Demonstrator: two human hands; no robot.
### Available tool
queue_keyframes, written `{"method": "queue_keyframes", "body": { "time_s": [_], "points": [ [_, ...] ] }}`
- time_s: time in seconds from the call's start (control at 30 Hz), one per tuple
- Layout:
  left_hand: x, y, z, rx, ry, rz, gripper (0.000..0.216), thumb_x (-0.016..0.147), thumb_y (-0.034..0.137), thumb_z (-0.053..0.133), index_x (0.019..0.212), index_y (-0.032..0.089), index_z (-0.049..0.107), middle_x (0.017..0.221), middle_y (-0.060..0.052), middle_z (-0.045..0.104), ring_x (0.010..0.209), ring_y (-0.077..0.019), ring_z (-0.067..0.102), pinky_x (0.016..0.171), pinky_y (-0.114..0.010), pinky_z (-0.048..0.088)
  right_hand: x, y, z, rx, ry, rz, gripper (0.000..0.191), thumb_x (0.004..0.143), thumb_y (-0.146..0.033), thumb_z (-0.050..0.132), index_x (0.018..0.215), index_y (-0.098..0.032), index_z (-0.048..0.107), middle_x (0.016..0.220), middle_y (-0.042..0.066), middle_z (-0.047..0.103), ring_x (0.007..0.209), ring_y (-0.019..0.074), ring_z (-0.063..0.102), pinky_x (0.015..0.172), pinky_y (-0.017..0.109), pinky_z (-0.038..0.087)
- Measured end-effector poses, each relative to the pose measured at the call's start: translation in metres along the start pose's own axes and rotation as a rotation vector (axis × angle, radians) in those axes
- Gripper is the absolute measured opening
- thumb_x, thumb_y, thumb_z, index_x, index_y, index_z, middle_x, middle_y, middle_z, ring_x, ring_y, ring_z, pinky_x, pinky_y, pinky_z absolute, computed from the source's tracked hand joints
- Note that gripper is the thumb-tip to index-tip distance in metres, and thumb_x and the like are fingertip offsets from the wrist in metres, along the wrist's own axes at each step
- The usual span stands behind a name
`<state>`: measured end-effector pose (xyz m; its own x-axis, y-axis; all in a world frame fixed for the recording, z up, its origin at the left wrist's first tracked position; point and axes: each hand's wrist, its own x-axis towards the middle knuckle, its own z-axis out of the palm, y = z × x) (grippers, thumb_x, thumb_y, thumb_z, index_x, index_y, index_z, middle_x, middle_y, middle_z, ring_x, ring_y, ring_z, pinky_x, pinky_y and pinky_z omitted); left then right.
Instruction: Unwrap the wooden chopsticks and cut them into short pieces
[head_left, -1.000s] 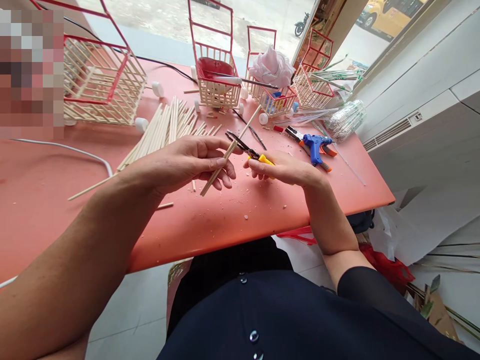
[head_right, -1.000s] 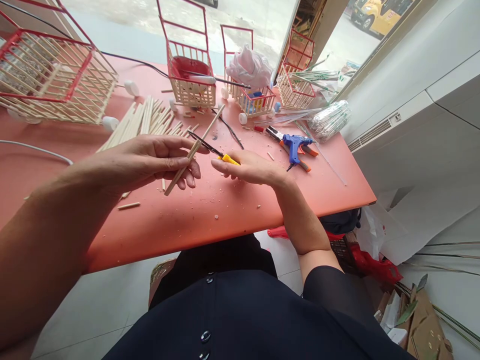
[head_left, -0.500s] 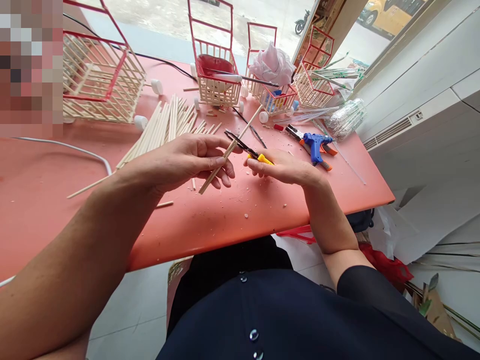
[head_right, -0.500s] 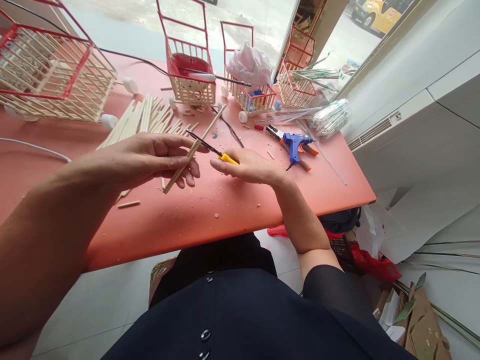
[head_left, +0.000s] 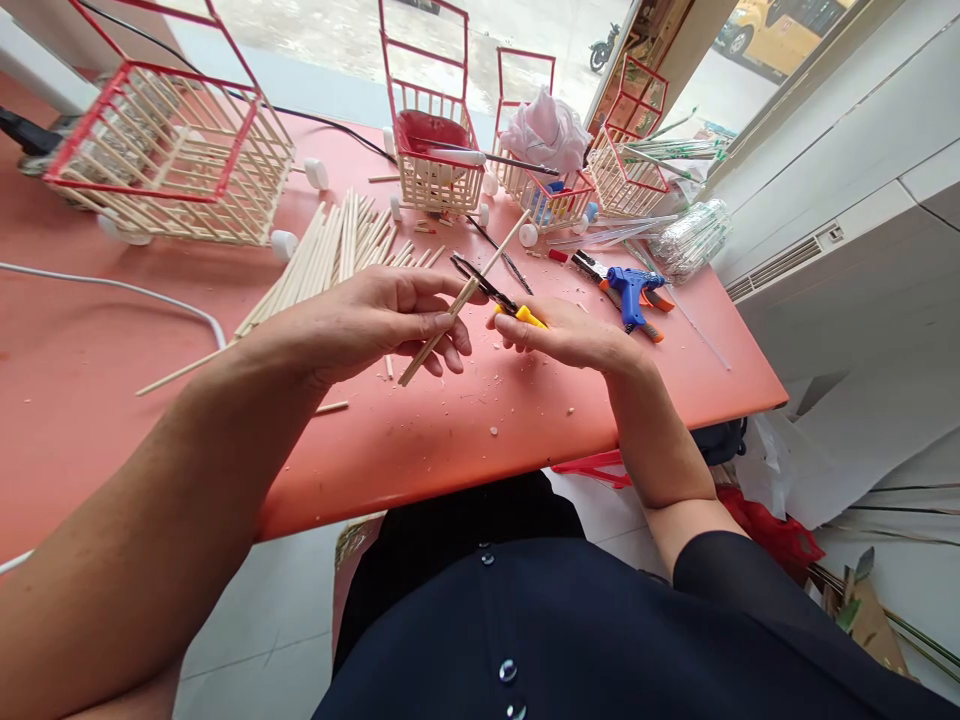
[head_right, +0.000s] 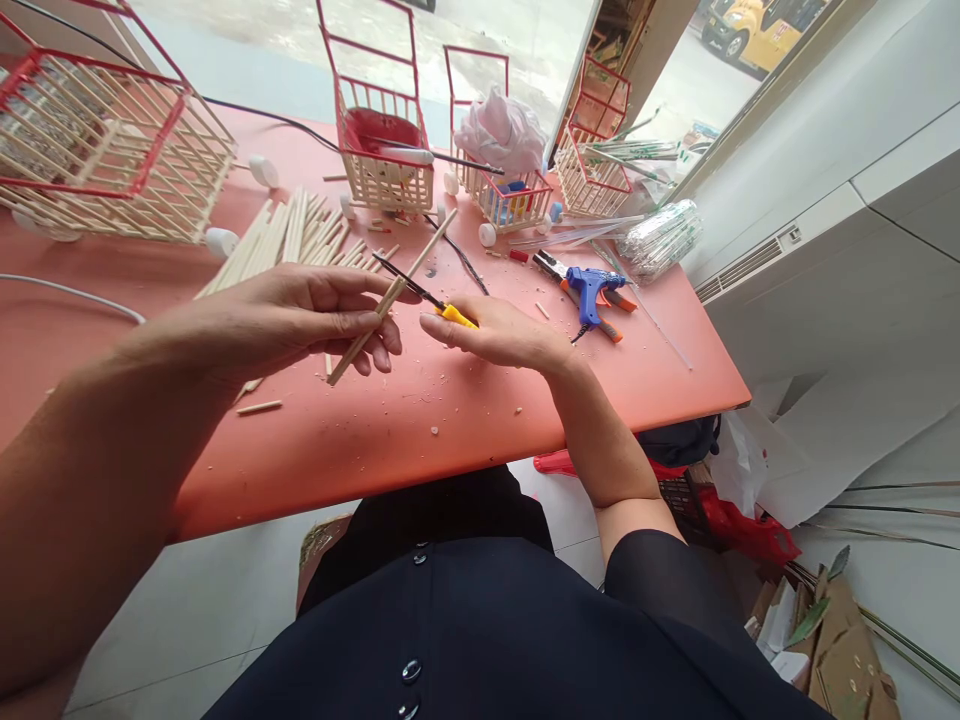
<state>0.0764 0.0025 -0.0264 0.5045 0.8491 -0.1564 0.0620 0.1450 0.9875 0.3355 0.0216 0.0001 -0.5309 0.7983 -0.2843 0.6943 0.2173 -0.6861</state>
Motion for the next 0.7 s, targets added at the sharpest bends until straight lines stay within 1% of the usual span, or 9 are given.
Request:
{"method": "queue_keyframes", "body": {
  "time_s": [0.17, 0.27, 0.4, 0.53, 0.7],
  "points": [
    [0.0001, 0.0013, -0.0004, -0.003, -0.022, -0.001, 0.041, 0.087, 0.032, 0.085, 0.126, 0.022, 0.083, 0.081, -0.009, 0.082, 0.073, -0.0269, 0.082, 0.063, -0.033, 0.064, -0.0009, -0.0029, 0.0004, -0.011, 0.011, 0.004, 0.062, 0.098, -0.084, 0.064, 0.101, -0.022, 0.067, 0.093, 0.005, 0.071, 0.093, 0.0243, 0.067, 0.081, 0.034, 0.047],
    [-0.0004, 0.0021, 0.0008, -0.018, -0.031, 0.010, 0.039, 0.087, 0.030, 0.084, 0.125, 0.020, 0.083, 0.081, -0.009, 0.081, 0.071, -0.0256, 0.080, 0.061, -0.032, 0.063, -0.0006, -0.0025, 0.0009, -0.026, 0.007, 0.003, 0.063, 0.099, -0.084, 0.062, 0.099, -0.022, 0.066, 0.093, 0.004, 0.070, 0.091, 0.0233, 0.066, 0.080, 0.033, 0.046],
    [-0.0007, 0.0010, 0.0007, -0.007, -0.002, -0.005, 0.044, 0.085, 0.027, 0.083, 0.128, 0.018, 0.084, 0.082, -0.012, 0.081, 0.073, -0.0292, 0.082, 0.064, -0.035, 0.063, -0.0007, -0.0013, 0.0018, -0.048, 0.009, -0.008, 0.063, 0.102, -0.084, 0.057, 0.095, -0.021, 0.064, 0.090, 0.004, 0.067, 0.085, 0.0204, 0.062, 0.076, 0.033, 0.041],
    [0.0005, -0.0018, -0.0007, 0.021, 0.019, -0.015, 0.046, 0.087, 0.031, 0.081, 0.131, 0.018, 0.084, 0.083, -0.013, 0.080, 0.078, -0.0342, 0.084, 0.068, -0.039, 0.064, -0.0011, -0.0007, 0.0039, -0.053, 0.022, -0.040, 0.062, 0.103, -0.082, 0.055, 0.091, -0.021, 0.061, 0.087, 0.002, 0.063, 0.083, 0.0188, 0.057, 0.076, 0.033, 0.037],
    [0.0007, -0.0012, -0.0006, 0.055, 0.043, 0.006, 0.041, 0.084, 0.033, 0.082, 0.124, 0.022, 0.085, 0.083, -0.011, 0.081, 0.078, -0.0342, 0.084, 0.067, -0.039, 0.066, -0.0006, -0.0005, 0.0086, -0.073, 0.090, -0.058, 0.062, 0.103, -0.081, 0.053, 0.089, -0.022, 0.061, 0.084, 0.001, 0.061, 0.083, 0.0189, 0.054, 0.077, 0.033, 0.037]
  ]
}}
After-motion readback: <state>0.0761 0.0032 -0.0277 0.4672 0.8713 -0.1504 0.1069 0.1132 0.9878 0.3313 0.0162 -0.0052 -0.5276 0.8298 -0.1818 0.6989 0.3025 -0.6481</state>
